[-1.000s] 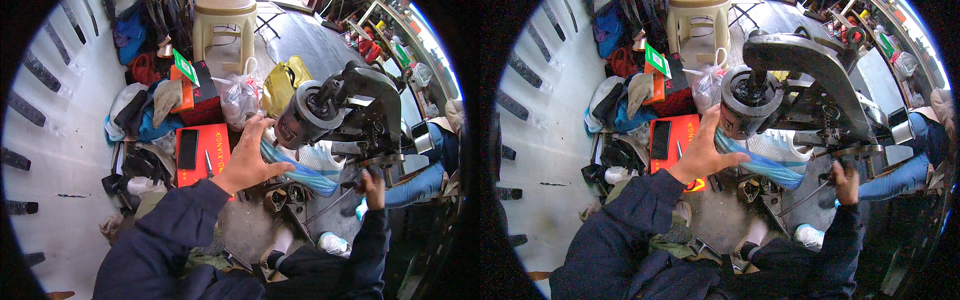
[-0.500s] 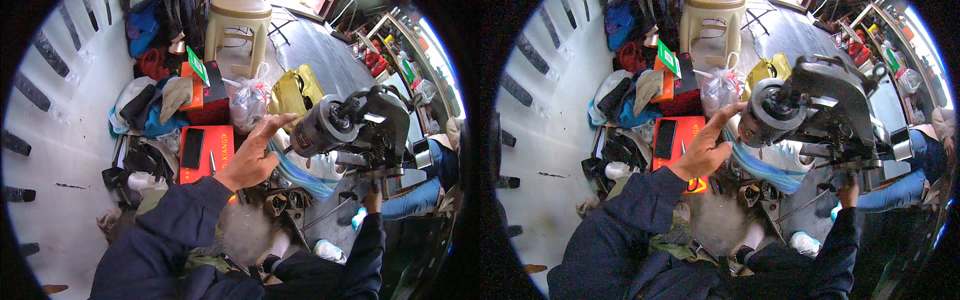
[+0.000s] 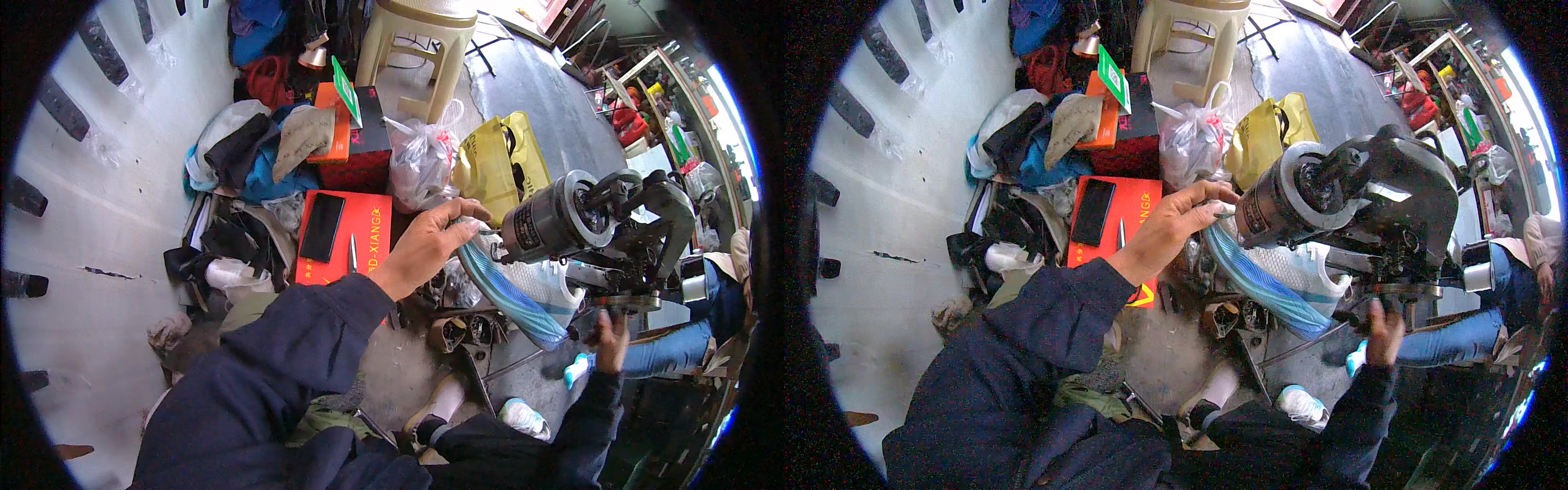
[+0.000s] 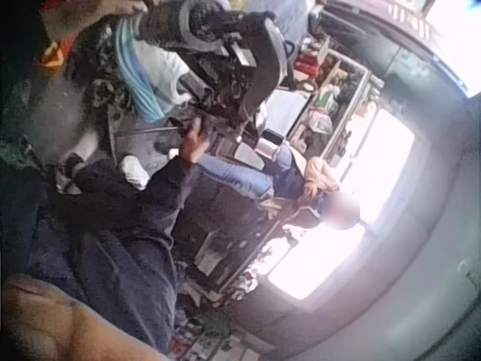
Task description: The person operates a manual sewing machine to stitch a white and blue sneaker. They guide the shoe under the needle, pull the thread, and adjust the shoe's position repeatedly to continue stitching along the sole.
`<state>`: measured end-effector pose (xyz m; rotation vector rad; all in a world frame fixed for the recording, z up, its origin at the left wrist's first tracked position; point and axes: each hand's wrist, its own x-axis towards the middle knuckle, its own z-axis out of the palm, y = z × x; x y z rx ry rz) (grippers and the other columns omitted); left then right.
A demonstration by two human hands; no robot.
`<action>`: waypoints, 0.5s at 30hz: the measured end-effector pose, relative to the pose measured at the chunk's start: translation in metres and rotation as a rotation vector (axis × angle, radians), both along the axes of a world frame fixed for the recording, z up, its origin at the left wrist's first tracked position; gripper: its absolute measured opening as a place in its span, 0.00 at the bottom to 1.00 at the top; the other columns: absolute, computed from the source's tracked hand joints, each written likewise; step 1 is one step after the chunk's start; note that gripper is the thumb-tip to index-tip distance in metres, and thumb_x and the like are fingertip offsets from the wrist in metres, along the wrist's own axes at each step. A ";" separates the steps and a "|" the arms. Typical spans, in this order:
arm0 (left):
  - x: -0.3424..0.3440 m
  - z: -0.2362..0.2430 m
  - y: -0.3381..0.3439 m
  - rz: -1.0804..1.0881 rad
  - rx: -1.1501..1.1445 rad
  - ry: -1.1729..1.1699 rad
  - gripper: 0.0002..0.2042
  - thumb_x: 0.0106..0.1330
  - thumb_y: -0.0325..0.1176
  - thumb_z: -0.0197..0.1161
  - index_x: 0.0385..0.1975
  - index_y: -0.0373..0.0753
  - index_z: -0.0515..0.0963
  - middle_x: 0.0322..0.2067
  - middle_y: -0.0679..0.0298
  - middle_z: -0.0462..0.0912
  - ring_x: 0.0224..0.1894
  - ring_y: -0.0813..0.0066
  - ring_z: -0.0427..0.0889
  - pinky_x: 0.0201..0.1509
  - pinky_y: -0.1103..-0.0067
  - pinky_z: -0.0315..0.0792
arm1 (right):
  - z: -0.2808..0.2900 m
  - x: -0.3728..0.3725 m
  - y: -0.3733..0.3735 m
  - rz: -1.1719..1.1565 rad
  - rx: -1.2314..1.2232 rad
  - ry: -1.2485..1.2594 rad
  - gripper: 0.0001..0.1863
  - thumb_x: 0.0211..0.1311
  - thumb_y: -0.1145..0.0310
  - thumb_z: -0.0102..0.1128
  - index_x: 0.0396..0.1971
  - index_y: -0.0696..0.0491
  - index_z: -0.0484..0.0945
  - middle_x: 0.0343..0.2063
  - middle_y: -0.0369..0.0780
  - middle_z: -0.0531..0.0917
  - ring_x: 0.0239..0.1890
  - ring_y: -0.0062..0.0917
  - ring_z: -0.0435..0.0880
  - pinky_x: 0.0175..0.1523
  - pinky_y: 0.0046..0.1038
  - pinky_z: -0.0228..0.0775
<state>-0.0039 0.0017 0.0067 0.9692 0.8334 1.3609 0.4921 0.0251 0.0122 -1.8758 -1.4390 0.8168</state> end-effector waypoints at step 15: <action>-0.019 -0.005 0.013 -0.315 -0.082 -0.043 0.44 0.60 0.71 0.67 0.66 0.41 0.70 0.58 0.64 0.75 0.64 0.73 0.70 0.69 0.78 0.61 | -0.084 0.083 0.024 -0.053 -0.047 -0.012 0.20 0.75 0.56 0.59 0.52 0.59 0.77 0.27 0.43 0.83 0.21 0.27 0.83 0.23 0.30 0.70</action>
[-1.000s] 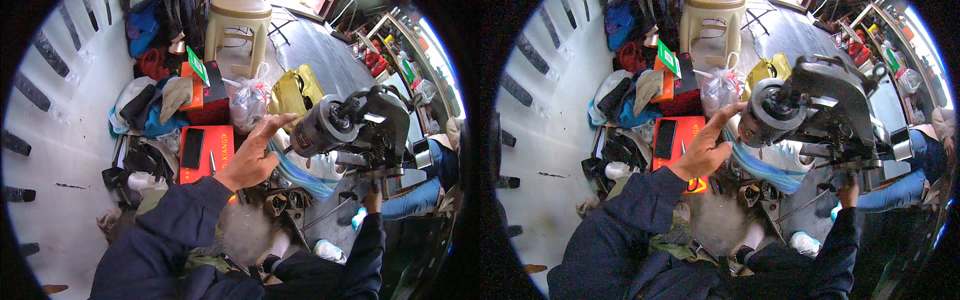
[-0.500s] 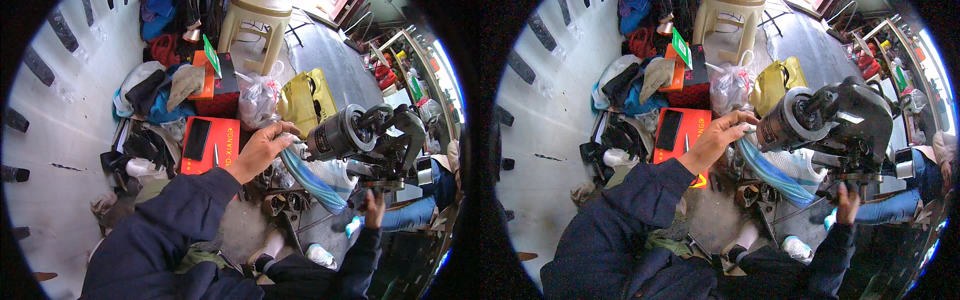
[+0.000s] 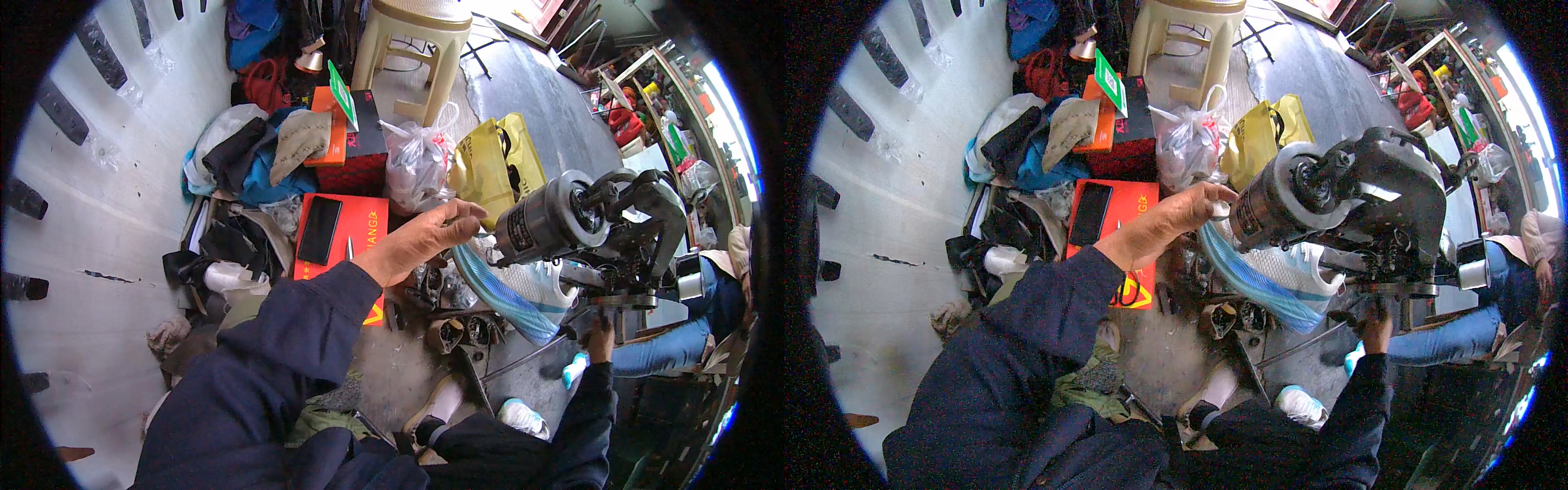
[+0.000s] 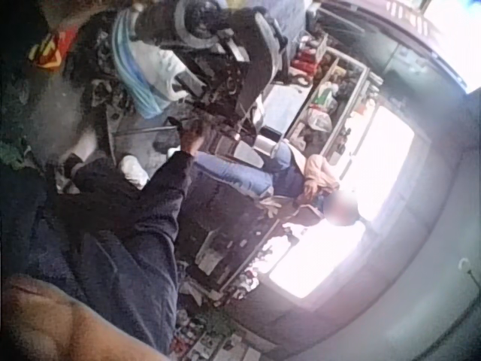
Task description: The person operates a manual sewing machine to stitch a white and blue sneaker. They guide the shoe under the needle, pull the thread, and adjust the shoe's position repeatedly to continue stitching along the sole.
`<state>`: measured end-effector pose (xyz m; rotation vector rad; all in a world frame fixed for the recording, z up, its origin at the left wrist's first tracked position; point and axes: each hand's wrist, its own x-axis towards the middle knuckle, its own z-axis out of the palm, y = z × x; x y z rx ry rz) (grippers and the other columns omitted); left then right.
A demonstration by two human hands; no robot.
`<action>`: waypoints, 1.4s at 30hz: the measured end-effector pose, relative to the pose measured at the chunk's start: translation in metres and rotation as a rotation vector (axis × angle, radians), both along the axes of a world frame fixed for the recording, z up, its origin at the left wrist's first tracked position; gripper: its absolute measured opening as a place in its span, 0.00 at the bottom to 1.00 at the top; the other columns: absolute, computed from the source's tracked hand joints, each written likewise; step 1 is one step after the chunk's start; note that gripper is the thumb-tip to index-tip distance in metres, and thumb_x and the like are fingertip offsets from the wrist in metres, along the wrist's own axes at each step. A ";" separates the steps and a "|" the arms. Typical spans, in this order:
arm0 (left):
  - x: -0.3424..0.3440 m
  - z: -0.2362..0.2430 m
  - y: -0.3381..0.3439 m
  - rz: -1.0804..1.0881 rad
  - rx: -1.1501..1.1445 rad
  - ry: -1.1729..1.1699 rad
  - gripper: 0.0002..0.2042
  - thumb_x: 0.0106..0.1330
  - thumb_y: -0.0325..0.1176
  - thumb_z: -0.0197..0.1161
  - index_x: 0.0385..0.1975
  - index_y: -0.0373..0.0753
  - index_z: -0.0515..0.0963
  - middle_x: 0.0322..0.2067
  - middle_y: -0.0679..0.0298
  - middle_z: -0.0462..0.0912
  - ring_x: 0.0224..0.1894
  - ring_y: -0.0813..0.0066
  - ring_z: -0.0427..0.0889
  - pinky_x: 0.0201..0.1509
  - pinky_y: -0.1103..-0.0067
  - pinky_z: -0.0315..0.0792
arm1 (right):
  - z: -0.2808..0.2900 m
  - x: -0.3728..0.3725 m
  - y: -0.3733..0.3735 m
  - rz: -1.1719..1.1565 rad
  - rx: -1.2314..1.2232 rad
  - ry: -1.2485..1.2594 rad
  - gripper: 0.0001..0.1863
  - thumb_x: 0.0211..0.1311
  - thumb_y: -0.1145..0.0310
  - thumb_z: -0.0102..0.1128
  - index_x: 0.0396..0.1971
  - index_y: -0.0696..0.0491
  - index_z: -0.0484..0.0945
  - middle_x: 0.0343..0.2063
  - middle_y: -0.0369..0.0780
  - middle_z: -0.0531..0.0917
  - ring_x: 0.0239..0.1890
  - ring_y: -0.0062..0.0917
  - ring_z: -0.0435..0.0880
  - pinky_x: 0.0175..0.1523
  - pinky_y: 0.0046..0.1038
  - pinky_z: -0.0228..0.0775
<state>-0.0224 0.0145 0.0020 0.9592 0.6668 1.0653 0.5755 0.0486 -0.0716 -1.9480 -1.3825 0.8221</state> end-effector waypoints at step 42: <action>0.009 0.006 -0.018 0.110 0.075 0.061 0.16 0.79 0.28 0.54 0.64 0.42 0.72 0.55 0.69 0.78 0.59 0.81 0.72 0.68 0.79 0.64 | 0.053 -0.083 -0.021 0.220 -0.137 0.202 0.12 0.72 0.65 0.63 0.43 0.60 0.78 0.28 0.38 0.81 0.24 0.23 0.78 0.29 0.27 0.69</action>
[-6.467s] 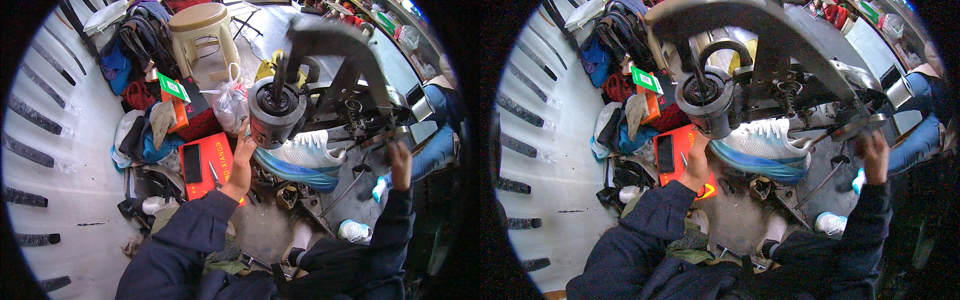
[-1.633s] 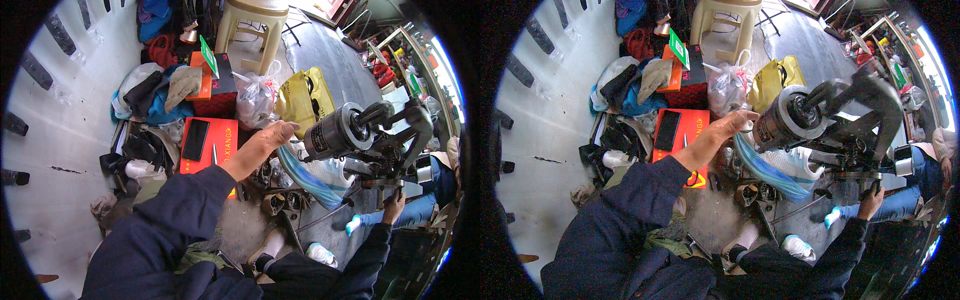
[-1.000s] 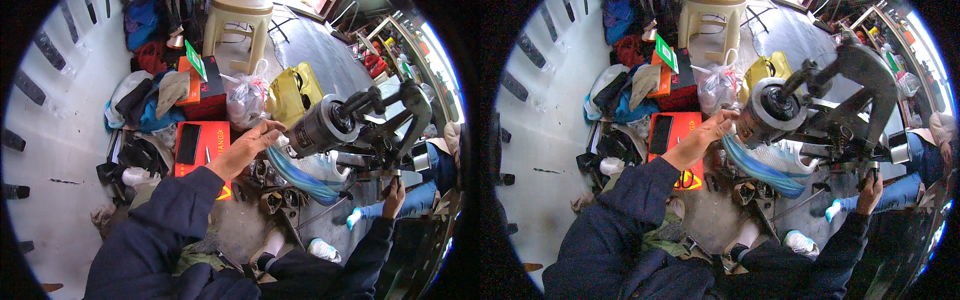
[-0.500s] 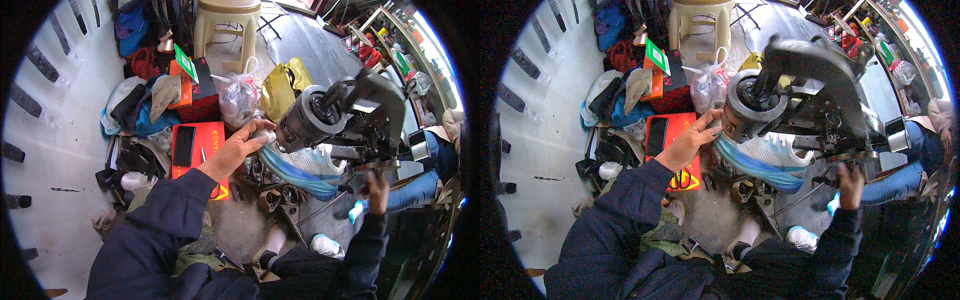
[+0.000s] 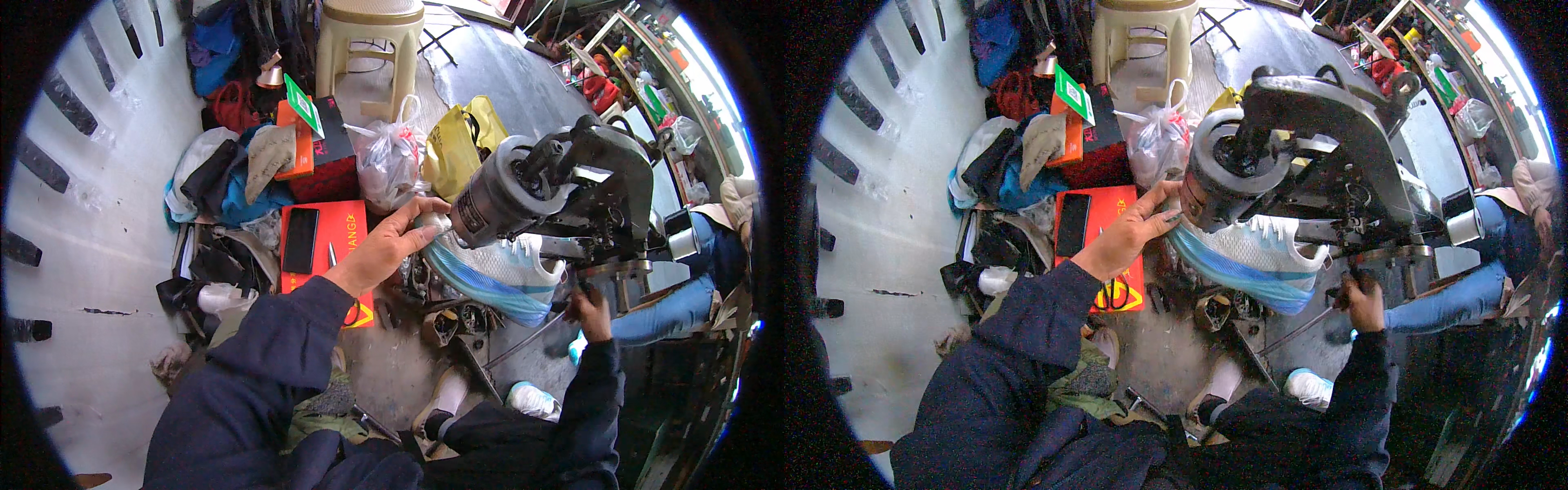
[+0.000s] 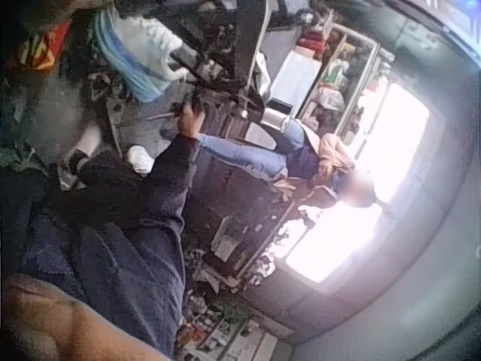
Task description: The person operates a manual sewing machine to stitch a white and blue sneaker. They guide the shoe under the needle, pull the thread, and adjust the shoe's position repeatedly to continue stitching along the sole.
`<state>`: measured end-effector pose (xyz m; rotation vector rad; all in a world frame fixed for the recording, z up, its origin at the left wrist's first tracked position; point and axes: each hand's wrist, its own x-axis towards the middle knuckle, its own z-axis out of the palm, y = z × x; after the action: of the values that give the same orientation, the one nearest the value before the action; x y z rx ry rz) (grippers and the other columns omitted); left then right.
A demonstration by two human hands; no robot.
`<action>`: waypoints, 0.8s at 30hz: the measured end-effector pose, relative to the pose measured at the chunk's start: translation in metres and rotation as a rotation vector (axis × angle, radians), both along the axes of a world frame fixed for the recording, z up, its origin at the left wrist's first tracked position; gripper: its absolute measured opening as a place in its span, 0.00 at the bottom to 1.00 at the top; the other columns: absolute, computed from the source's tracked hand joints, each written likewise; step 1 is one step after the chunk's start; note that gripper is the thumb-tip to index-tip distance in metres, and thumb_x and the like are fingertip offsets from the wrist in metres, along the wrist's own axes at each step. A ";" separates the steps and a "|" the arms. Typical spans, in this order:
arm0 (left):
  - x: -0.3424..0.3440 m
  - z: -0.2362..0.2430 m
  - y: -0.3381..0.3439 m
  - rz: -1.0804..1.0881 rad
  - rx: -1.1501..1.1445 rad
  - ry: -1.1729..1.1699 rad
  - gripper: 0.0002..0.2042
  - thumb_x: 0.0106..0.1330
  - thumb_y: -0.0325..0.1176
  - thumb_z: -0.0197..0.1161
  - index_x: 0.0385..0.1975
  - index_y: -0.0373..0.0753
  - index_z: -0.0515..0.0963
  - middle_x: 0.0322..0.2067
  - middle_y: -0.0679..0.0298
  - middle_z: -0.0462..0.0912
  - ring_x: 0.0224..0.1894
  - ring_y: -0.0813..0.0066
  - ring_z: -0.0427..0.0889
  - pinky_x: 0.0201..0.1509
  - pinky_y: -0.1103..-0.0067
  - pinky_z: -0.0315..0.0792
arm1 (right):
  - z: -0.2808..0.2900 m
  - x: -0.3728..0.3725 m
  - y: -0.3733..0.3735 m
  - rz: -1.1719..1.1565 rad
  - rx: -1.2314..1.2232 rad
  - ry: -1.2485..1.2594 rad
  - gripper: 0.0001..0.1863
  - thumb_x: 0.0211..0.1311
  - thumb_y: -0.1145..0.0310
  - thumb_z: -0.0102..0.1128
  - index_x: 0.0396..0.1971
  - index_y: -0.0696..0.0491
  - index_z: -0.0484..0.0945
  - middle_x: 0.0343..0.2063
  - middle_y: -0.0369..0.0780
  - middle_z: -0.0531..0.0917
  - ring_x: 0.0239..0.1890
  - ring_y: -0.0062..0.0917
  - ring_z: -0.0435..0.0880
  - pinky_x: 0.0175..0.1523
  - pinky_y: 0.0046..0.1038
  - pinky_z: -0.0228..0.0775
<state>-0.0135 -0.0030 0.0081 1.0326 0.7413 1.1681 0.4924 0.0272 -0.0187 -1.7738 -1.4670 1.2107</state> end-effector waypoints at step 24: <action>0.002 -0.012 0.002 0.023 0.099 0.067 0.15 0.79 0.31 0.56 0.63 0.43 0.73 0.56 0.72 0.77 0.60 0.82 0.73 0.68 0.79 0.65 | 0.076 0.050 0.026 -0.347 0.517 -0.462 0.10 0.75 0.67 0.54 0.46 0.57 0.78 0.30 0.39 0.79 0.27 0.22 0.75 0.33 0.26 0.68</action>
<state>-0.0112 -0.0014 -0.0037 1.1527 0.7559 1.2043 0.5428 0.0527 0.0575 -1.8859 -1.4532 0.2188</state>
